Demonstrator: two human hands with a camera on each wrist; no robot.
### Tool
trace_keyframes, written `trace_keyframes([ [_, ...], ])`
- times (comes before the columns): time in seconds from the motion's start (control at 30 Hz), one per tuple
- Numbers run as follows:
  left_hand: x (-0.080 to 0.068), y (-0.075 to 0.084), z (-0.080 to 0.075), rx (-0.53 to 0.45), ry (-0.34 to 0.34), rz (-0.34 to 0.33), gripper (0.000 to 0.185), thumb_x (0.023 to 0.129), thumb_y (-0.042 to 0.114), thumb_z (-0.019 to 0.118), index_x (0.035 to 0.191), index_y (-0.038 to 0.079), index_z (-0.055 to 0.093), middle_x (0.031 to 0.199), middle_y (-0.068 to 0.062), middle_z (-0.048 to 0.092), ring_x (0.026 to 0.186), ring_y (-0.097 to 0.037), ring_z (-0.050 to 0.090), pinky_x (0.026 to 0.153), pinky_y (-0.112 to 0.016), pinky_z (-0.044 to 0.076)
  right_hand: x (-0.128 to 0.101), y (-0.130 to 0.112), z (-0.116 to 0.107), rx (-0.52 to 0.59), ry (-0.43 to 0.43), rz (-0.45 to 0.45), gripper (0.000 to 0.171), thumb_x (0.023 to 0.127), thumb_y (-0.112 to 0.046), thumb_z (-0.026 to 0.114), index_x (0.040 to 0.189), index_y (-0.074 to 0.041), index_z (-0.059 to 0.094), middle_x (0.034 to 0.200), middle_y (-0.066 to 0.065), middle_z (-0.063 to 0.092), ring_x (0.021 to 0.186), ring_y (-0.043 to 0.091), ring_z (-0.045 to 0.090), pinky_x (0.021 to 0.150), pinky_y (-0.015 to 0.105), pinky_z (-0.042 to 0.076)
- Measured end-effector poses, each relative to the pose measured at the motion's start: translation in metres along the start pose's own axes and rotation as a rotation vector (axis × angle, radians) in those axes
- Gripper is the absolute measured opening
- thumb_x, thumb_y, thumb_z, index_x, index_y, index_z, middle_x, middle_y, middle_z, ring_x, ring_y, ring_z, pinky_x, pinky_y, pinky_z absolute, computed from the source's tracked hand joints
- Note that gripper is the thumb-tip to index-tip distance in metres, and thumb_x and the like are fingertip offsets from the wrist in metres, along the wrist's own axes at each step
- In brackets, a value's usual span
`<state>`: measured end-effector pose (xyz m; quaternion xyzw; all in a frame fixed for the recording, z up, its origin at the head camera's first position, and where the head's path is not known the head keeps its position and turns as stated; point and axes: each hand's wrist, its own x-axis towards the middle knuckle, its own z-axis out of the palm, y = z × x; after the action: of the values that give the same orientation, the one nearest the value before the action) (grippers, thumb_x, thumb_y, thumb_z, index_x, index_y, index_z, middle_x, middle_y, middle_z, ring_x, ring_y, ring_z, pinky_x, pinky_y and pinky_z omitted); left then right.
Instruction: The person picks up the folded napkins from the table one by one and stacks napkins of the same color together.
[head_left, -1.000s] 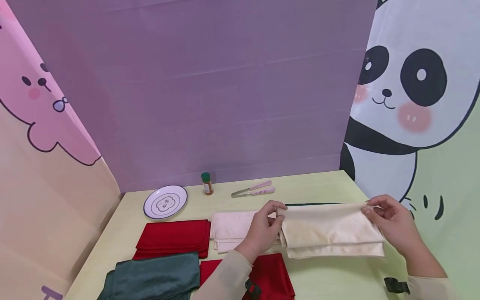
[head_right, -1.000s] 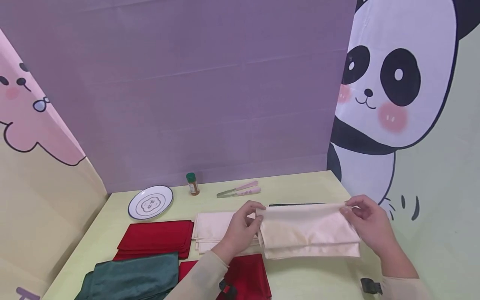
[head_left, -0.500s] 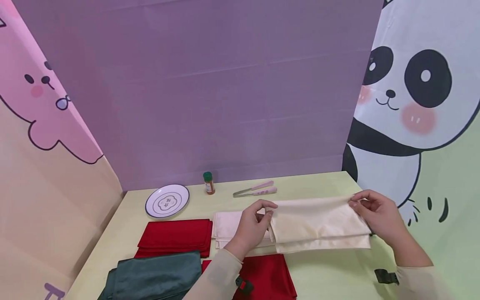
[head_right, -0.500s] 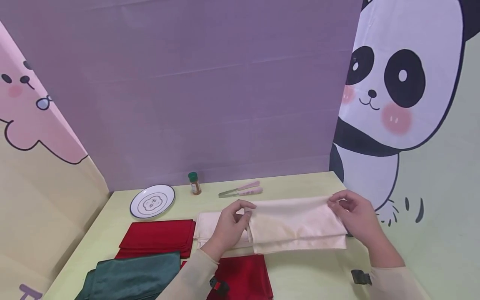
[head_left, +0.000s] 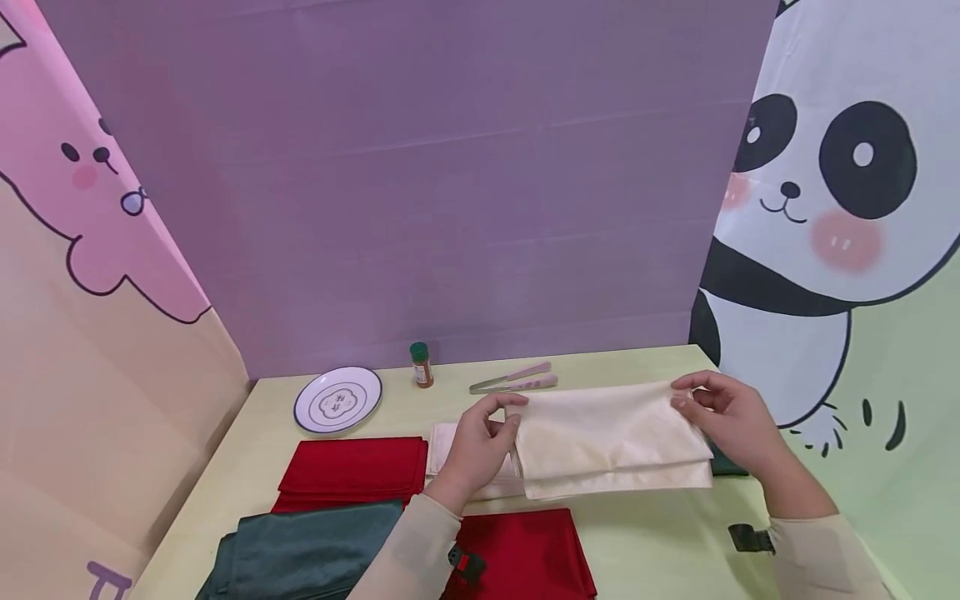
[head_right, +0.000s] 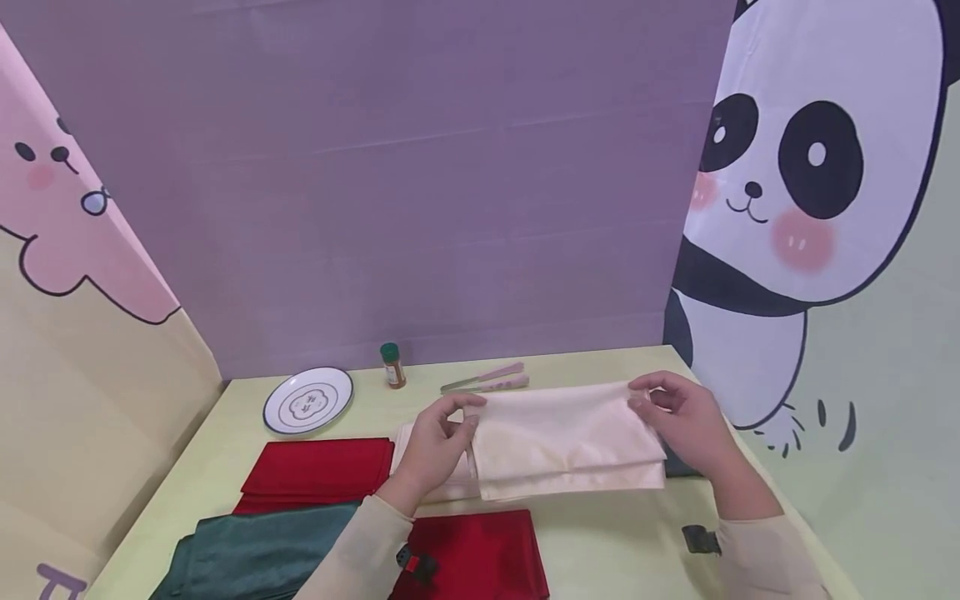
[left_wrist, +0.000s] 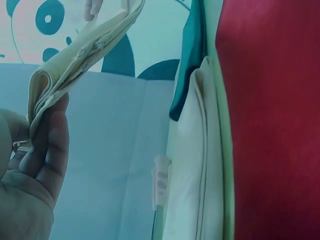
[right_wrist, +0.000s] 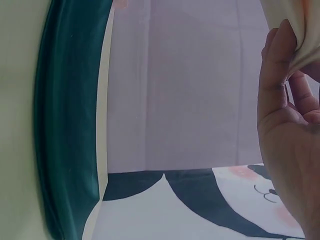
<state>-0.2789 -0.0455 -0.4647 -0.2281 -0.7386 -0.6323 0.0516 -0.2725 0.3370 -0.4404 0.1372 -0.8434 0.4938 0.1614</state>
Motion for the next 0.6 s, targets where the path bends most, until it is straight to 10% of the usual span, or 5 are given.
trace_keyframes([
  [0.43,-0.002,0.0,-0.036,-0.045,-0.039,0.005,0.048,0.096,0.009,0.077,0.139,0.025,0.063,0.069,-0.008,0.064,0.058,-0.013,0.057,0.055,-0.025,0.047,0.02,-0.012,0.021,0.184,-0.066,-0.059,0.033,0.092,-0.002,0.08,0.123,0.0,0.068,0.09,0.004,0.065,0.068,0.01,0.062,0.05,0.032,0.049],
  [0.6,-0.001,0.005,-0.052,-0.068,-0.062,-0.001,0.052,0.095,0.003,0.076,0.141,0.021,0.061,0.11,-0.009,0.072,0.078,-0.022,0.075,0.071,-0.031,0.061,0.025,-0.017,0.03,0.217,-0.113,-0.048,0.04,0.091,-0.002,0.08,0.128,0.001,0.066,0.091,0.009,0.069,0.068,0.013,0.063,0.053,0.03,0.052],
])
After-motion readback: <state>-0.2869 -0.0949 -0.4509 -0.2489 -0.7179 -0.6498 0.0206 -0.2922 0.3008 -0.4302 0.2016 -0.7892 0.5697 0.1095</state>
